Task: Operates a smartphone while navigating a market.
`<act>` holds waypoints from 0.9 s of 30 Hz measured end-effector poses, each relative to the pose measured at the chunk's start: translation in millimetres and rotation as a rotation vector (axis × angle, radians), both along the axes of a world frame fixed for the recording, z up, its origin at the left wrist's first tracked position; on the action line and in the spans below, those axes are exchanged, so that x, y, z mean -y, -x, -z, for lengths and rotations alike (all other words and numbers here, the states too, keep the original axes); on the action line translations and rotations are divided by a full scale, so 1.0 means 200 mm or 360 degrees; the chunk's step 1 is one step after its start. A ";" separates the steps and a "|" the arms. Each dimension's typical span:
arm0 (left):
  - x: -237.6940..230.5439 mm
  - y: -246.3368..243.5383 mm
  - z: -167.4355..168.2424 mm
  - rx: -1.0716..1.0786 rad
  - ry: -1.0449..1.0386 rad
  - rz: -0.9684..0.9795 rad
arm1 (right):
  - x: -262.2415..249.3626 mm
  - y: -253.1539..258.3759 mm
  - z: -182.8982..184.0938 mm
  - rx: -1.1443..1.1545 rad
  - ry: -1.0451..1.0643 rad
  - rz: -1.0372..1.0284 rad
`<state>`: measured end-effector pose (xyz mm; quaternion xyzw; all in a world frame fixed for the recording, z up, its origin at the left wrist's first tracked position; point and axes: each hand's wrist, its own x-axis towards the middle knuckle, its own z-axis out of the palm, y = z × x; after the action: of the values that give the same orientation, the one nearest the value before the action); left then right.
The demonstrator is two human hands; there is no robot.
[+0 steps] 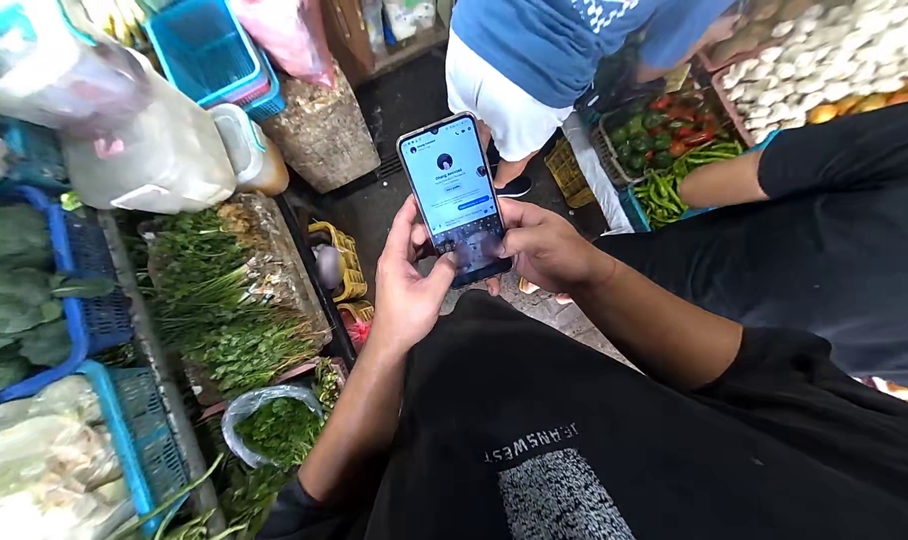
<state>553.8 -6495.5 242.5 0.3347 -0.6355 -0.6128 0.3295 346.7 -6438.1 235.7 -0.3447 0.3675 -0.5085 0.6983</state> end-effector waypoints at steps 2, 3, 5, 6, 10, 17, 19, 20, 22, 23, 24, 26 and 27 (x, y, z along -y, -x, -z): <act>0.11 0.01 0.01 0.0000 -0.0012 0.0022 | 0.08 0.01 0.01 -0.0021 -0.0015 0.0050; 0.17 0.02 0.02 -0.0002 -0.0011 0.0034 | 0.13 0.01 0.01 -0.0025 -0.0013 0.0073; 0.30 0.03 0.04 -0.0010 -0.0006 0.0066 | 0.24 0.01 0.01 -0.0035 -0.0026 0.0122; 0.36 0.04 0.04 -0.0016 -0.0005 0.0082 | 0.30 0.00 0.00 -0.0053 -0.0047 0.0153; 0.66 0.04 0.04 0.0015 0.0013 0.0112 | 0.58 -0.03 -0.03 -0.0088 -0.0125 0.0259; 1.17 -0.04 0.00 0.0071 0.0095 0.0194 | 1.06 -0.13 -0.08 -0.0091 -0.0168 0.0386; 1.29 -0.06 -0.01 0.0090 0.0115 0.0199 | 1.17 -0.17 -0.07 -0.0095 -0.0134 0.0406; 1.34 -0.07 -0.01 0.0091 0.0129 0.0201 | 1.22 -0.19 -0.07 -0.0124 -0.0118 0.0428; 1.43 -0.07 0.00 0.0082 0.0119 0.0220 | 1.31 -0.21 -0.06 -0.0231 -0.0109 0.0471; 1.48 -0.07 0.00 0.0083 0.0100 0.0235 | 1.35 -0.21 -0.06 -0.0296 -0.0115 0.0489; 1.53 -0.07 0.00 0.0083 0.0088 0.0248 | 1.40 -0.21 -0.05 -0.0353 -0.0127 0.0506; 1.62 -0.04 0.01 0.0108 0.0055 0.0262 | 1.49 -0.19 -0.05 -0.0404 -0.0153 0.0512; 1.66 -0.03 0.01 0.0120 0.0039 0.0261 | 1.53 -0.17 -0.04 -0.0394 -0.0158 0.0496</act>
<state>559.1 -6828.0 239.5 0.3004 -0.6802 -0.6169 0.2580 379.9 -6743.4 244.1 -0.3086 0.5242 -0.5454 0.5766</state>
